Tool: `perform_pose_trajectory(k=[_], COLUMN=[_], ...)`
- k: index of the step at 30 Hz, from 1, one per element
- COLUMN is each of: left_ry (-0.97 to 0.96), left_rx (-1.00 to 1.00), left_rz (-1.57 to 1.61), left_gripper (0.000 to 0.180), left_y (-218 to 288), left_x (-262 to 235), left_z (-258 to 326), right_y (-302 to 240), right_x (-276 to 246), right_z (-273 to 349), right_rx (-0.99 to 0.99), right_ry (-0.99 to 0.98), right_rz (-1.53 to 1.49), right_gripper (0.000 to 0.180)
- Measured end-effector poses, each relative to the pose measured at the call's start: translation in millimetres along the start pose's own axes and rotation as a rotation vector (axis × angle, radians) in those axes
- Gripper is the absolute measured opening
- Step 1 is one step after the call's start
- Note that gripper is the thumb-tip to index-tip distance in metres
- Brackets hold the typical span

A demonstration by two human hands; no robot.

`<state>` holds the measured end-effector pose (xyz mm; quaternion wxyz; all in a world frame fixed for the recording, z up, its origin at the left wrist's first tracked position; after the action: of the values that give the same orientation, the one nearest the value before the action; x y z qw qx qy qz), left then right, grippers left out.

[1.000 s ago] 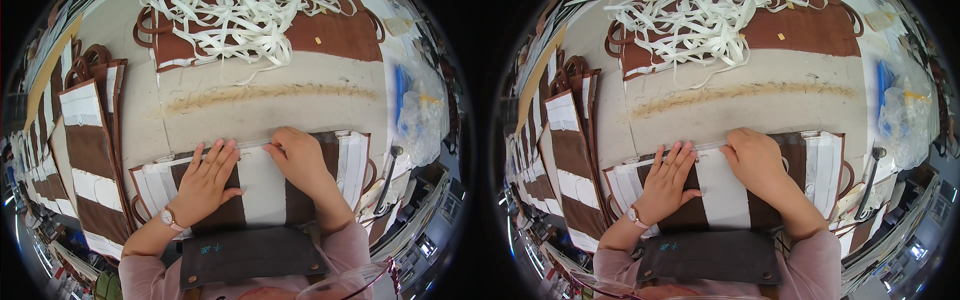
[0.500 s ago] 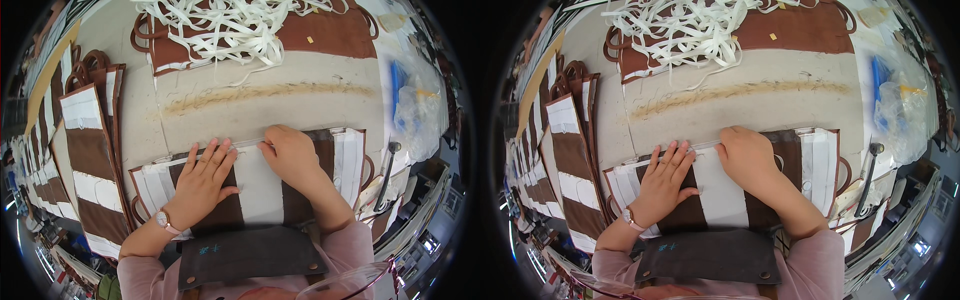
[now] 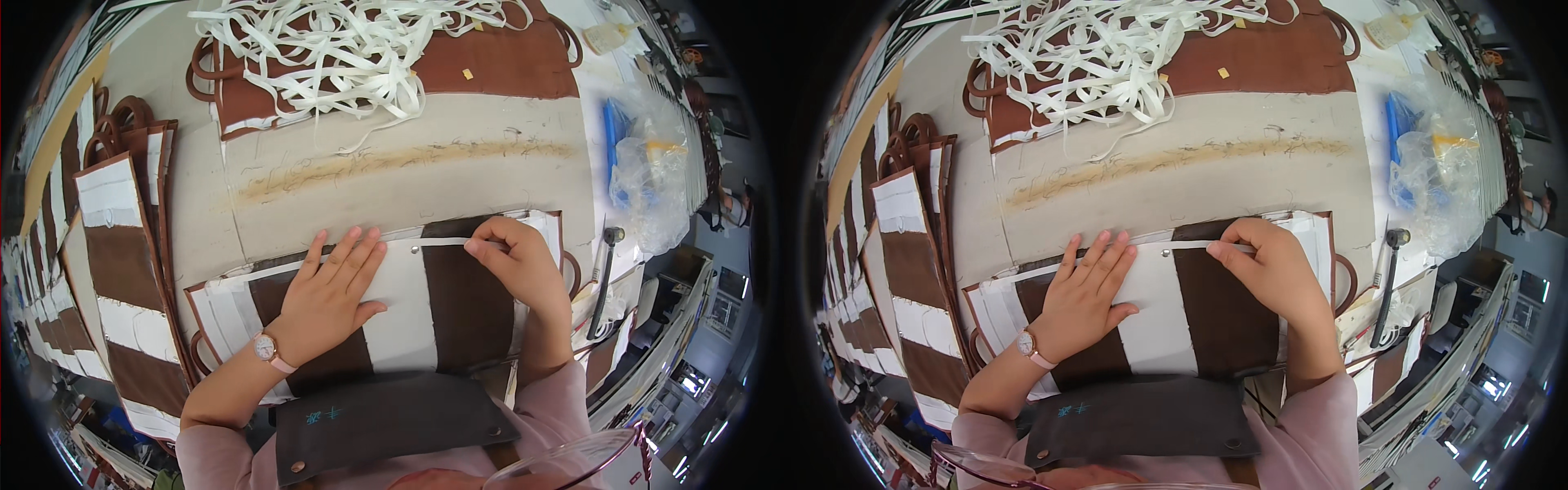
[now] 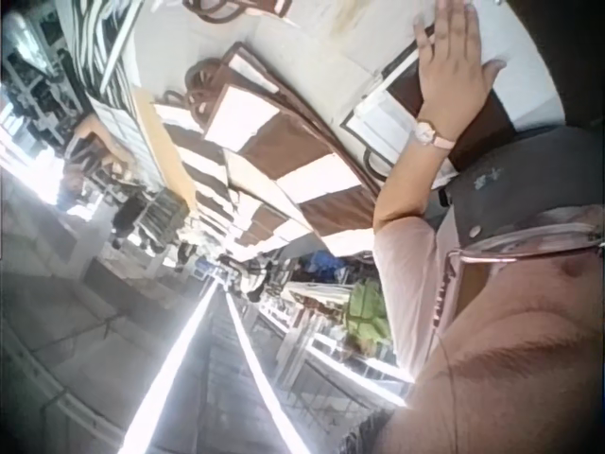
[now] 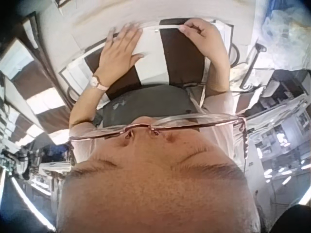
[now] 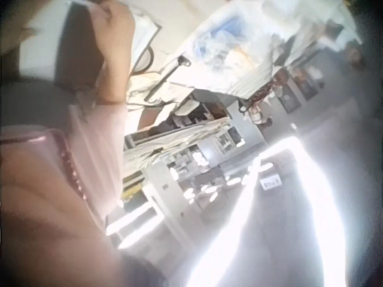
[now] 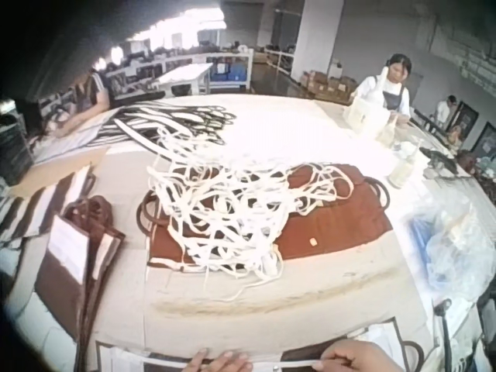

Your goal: The person attaches white elastic straps to brown and white striped fabric bags. They thread the elastic through metal grommets on the bag edges, pull it taut, and secure it by folding the fabric over the strap. The person uses a small metal tool to assist in pulling the elastic through the grommets.

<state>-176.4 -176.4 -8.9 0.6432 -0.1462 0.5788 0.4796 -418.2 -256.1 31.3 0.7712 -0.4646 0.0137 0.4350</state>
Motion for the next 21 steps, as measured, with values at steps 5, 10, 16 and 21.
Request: perform_pose_trajectory(k=[5, 10, 16, 21], left_ry=[0.015, 0.017, 0.014, 0.005], left_rx=[0.000, -0.006, 0.002, -0.002], left_rz=[-0.009, -0.020, 0.008, -0.011], left_gripper=[0.077, 0.075, 0.075, 0.079], left_y=[-0.4, -0.2, -0.3, 3.0], left_x=[1.6, -1.0, 1.0, -0.7], left_z=[-1.9, -1.3, -1.8, -2.2], right_y=[13.7, 14.7, 15.5, 13.6], right_x=[-3.0, 1.4, 3.7, 5.7], right_z=[-8.3, -13.8, -17.4, -19.4], right_rx=[-0.031, -0.043, -0.048, -0.076], right_ry=[0.137, 0.213, 0.223, 0.237], right_rz=[0.075, 0.178, 0.229, 0.271], right_gripper=[0.021, 0.021, 0.020, 0.022])
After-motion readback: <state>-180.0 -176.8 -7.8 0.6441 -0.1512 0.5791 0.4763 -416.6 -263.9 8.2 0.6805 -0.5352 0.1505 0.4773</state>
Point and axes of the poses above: each hand's wrist, its own z-axis away from the middle knuckle, its own x-axis out of the palm, y = z × x, the point moved 4 cm from there along -z, towards the middle knuckle, and after that the axes turned 14 degrees about -y, right-handed, at the moved point
